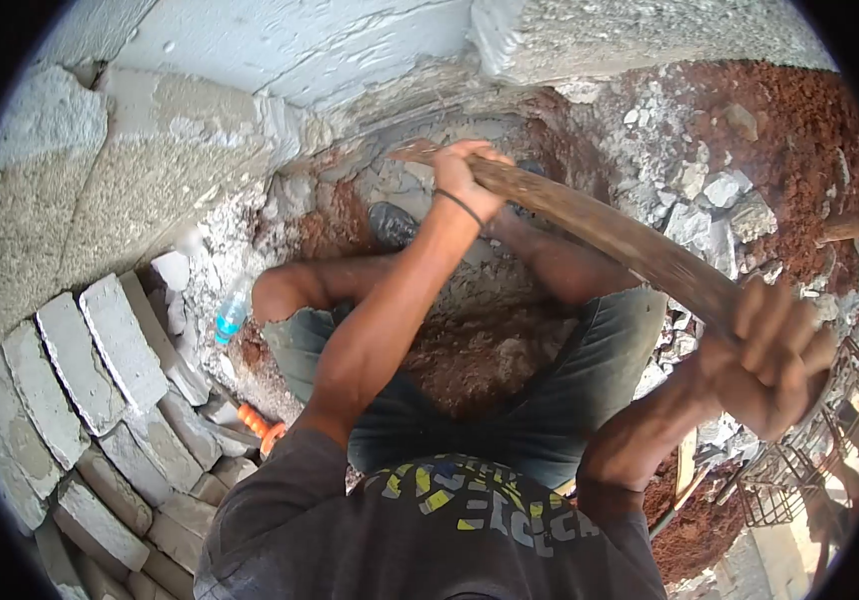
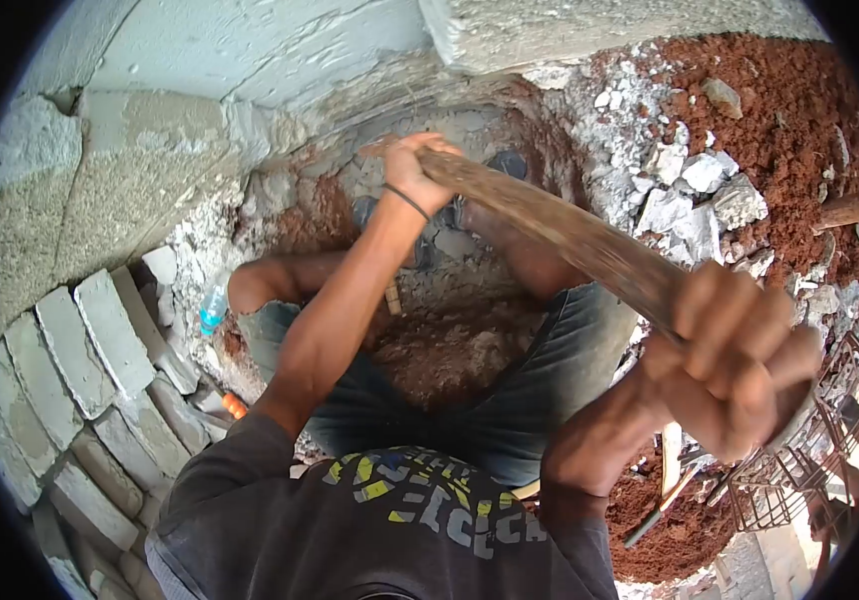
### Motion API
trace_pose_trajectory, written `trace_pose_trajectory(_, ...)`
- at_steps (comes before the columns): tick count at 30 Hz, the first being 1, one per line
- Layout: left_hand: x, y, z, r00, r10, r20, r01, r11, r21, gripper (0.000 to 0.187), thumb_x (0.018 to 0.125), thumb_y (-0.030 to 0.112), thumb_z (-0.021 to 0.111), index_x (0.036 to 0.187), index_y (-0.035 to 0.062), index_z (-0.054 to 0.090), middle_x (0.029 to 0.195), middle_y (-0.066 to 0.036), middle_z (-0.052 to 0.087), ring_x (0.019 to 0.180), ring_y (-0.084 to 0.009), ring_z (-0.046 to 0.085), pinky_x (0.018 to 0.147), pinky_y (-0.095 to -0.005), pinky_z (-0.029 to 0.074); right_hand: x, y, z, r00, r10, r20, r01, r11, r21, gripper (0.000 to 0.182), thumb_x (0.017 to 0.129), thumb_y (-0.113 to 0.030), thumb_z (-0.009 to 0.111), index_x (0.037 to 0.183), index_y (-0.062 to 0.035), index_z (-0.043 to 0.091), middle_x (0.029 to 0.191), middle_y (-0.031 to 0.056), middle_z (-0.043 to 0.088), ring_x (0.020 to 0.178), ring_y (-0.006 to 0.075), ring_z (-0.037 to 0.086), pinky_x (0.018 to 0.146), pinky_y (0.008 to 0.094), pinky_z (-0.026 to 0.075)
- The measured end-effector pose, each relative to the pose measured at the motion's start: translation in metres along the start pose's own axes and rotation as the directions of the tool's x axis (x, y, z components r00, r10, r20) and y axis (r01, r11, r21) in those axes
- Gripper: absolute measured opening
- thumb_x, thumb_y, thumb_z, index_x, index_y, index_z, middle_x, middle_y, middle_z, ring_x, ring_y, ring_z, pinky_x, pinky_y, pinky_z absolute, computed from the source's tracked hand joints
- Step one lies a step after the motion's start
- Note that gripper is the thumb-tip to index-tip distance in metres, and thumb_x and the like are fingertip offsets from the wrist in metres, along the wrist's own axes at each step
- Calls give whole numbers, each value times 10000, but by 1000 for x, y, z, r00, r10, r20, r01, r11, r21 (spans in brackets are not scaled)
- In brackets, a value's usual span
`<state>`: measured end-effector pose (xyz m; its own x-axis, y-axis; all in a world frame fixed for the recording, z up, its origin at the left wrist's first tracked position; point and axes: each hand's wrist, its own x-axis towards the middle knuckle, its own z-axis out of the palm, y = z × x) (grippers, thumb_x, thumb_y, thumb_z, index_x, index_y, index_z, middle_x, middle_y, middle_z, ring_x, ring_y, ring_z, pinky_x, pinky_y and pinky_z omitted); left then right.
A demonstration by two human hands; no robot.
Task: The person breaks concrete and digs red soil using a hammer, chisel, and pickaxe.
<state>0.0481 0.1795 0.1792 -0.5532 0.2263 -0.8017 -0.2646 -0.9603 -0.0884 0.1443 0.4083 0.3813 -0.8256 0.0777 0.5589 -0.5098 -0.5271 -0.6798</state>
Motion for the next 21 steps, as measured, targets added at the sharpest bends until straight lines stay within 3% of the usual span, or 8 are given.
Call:
trace_pose_trajectory(5, -29, -27, 6, 992, -80, 94, 83, 996, -29, 118, 781, 3, 493, 705, 60, 421, 591, -28, 419, 529, -161, 421, 571, -310, 446, 10, -34, 12, 1000, 7, 26, -5, 997, -77, 214, 787, -49, 594, 649, -149, 466, 638, -6, 531, 586, 97, 510, 444, 231, 391)
trace_pose_trajectory(7, -6, 5, 3, 994, -58, 89, 61, 998, -29, 148, 803, 31, 484, 682, 71, 409, 595, -27, 421, 520, -161, 421, 565, -309, 447, 15, 4, 17, 991, 42, 127, -32, 996, -83, 185, 761, -23, 590, 676, -142, 477, 668, -2, 547, 584, 93, 512, 411, 229, 392)
trace_pose_trajectory(8, 20, 40, -2, 999, 13, 51, -15, 999, 42, 170, 820, 45, 476, 674, 79, 397, 594, -24, 418, 514, -158, 420, 553, -307, 441, 14, 55, 21, 990, -44, 137, 34, 996, 77, 227, 740, -32, 541, 606, -149, 400, 594, -24, 456, 491, 60, 396, 433, 233, 335)
trace_pose_trajectory(9, 51, 75, -8, 997, 80, 20, -82, 990, 113, 193, 837, 59, 468, 665, 88, 384, 594, -21, 415, 507, -156, 420, 541, -306, 434, 12, 100, 36, 999, -45, -30, 45, 999, 30, 240, 737, -23, 543, 618, -147, 375, 603, -23, 448, 490, 65, 386, 445, 221, 338)
trace_pose_trajectory(11, 87, 105, -22, 972, 9, 233, -52, 982, 181, 199, 854, 68, 446, 676, 98, 362, 588, -21, 395, 498, -152, 415, 517, -306, 419, 28, 120, 40, 997, -77, -13, 78, 997, 21, 218, 757, -18, 529, 648, -128, 375, 604, -18, 419, 503, 79, 390, 445, 253, 312)
trace_pose_trajectory(14, 62, 85, -25, 952, 29, 304, -77, 986, 146, 191, 844, 49, 444, 686, 103, 351, 594, -24, 374, 518, -154, 423, 518, -312, 413, 12, 92, 38, 1000, 17, -3, -17, 999, -36, 191, 754, -30, 554, 650, -109, 414, 619, 1, 452, 516, 103, 427, 469, 286, 337)
trace_pose_trajectory(18, -2, 10, -11, 999, 38, 33, -37, 999, -25, 142, 781, 38, 485, 681, 83, 394, 603, -28, 386, 546, -168, 444, 566, -320, 442, -1, 9, 20, 1000, 18, -4, -18, 999, 46, 252, 815, -32, 543, 634, -136, 401, 603, -18, 388, 544, 103, 365, 509, 258, 311)
trace_pose_trajectory(21, -46, -29, 3, 996, -88, 16, 90, 992, -89, 146, 739, 10, 529, 660, 80, 428, 599, -53, 454, 553, -181, 467, 598, -338, 448, -8, -54, 4, 997, 38, -70, -39, 999, -14, 236, 928, -144, 467, 704, -154, 394, 638, -13, 358, 617, 118, 367, 612, 293, 346)
